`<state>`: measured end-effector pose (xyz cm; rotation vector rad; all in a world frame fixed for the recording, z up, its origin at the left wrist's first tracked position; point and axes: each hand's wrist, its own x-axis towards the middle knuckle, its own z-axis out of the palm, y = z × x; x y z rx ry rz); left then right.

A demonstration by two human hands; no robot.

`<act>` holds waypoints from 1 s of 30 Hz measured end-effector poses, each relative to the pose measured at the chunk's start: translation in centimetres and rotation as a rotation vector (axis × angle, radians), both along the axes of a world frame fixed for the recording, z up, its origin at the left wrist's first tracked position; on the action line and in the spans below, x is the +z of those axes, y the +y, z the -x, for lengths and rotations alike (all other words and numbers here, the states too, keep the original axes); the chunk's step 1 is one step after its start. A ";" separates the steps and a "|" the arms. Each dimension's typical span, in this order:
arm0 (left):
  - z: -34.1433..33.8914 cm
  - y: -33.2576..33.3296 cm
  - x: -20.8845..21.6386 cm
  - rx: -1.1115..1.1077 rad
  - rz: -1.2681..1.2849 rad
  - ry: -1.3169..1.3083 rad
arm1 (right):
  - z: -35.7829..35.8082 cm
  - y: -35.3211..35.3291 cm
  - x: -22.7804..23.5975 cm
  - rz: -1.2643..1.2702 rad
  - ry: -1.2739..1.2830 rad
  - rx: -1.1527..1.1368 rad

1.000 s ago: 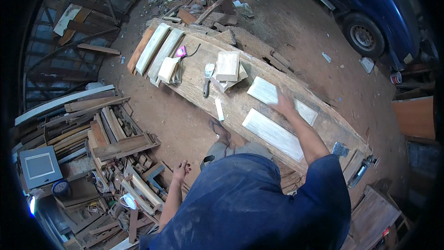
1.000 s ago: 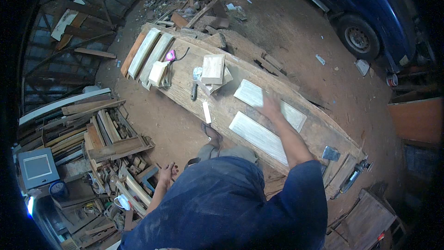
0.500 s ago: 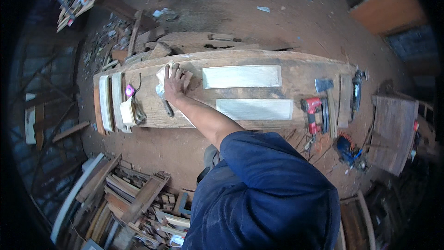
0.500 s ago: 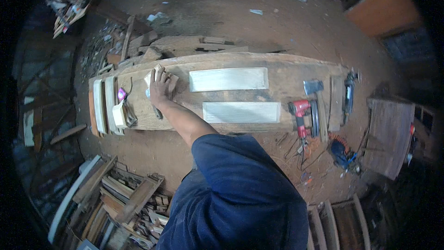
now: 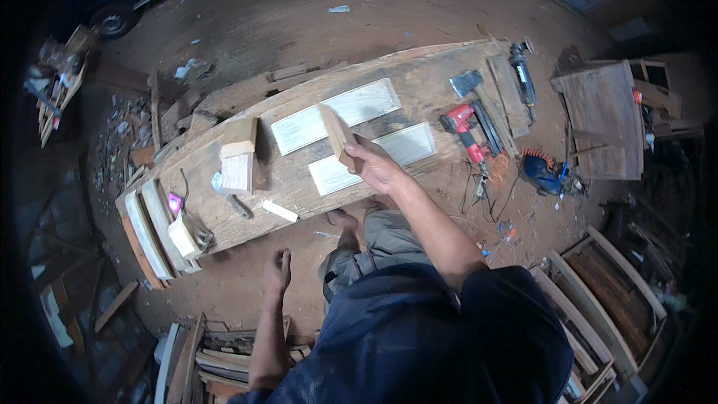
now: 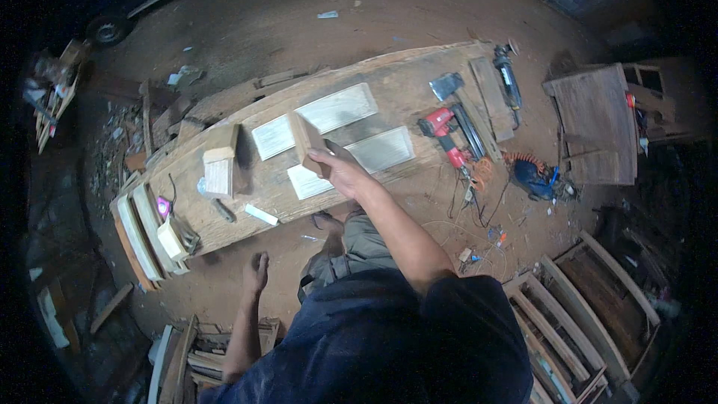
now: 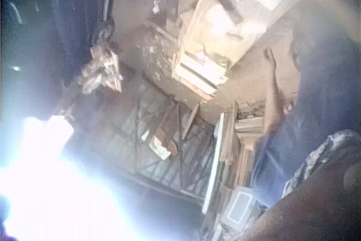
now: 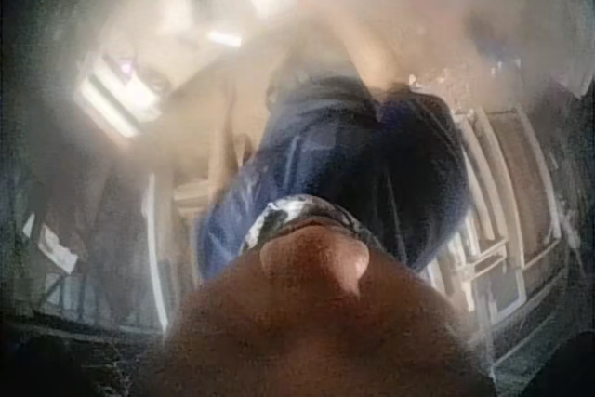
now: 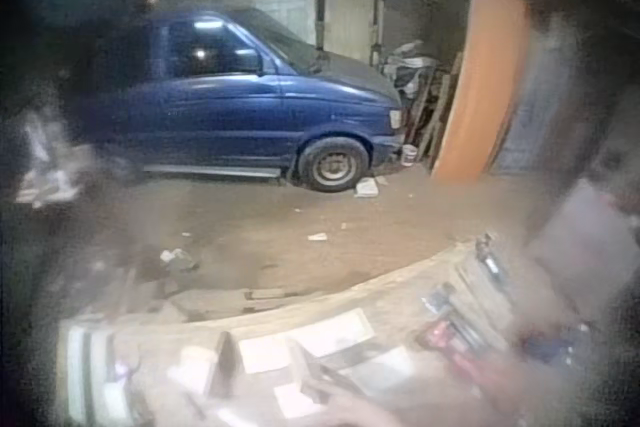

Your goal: The person assembles wooden frames by aligning rectangular wooden pieces and securing them with a red pneumatic nail gun. They repeatedly position pieces on a workbench, fire nails into the joints, and inspect the assembled frames. The person also uses a hammer to adjust pieces and places completed frames against a wall.

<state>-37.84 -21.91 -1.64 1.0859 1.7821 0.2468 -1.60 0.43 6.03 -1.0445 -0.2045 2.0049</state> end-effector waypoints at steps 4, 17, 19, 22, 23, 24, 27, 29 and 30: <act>-9.5 10.8 -0.1 -0.434 -0.253 -0.012 | -5.7 -4.9 -5.0 0.009 -0.187 -0.280; -34.3 22.5 -8.8 -0.084 -0.458 -0.073 | -13.6 -5.1 -13.0 -0.296 -1.437 -0.187; -35.5 22.8 -8.5 0.029 -0.426 -0.279 | -13.9 -3.6 -13.1 -0.219 -1.372 -0.052; -37.6 23.8 -6.6 0.036 -0.401 -0.528 | -16.6 -3.5 -13.1 -0.072 -0.874 -0.040; -37.7 24.7 -4.7 -0.036 -0.292 -0.560 | -17.9 -3.8 -13.4 -0.031 -0.610 -0.075; -37.7 25.1 -3.7 -0.093 -0.184 -0.585 | -18.5 -4.5 -12.1 -0.038 -0.605 -0.130; -38.8 25.4 -4.4 -0.317 -0.409 -0.363 | -21.2 -7.4 -10.6 -0.057 -0.658 -0.158; -38.6 25.1 -6.1 -0.646 -0.537 -0.095 | -22.2 -8.1 -8.5 -0.075 -0.745 -0.332; -38.7 24.3 -6.4 -0.746 -0.594 -0.015 | -22.6 -8.4 -7.8 -0.085 -0.783 -0.416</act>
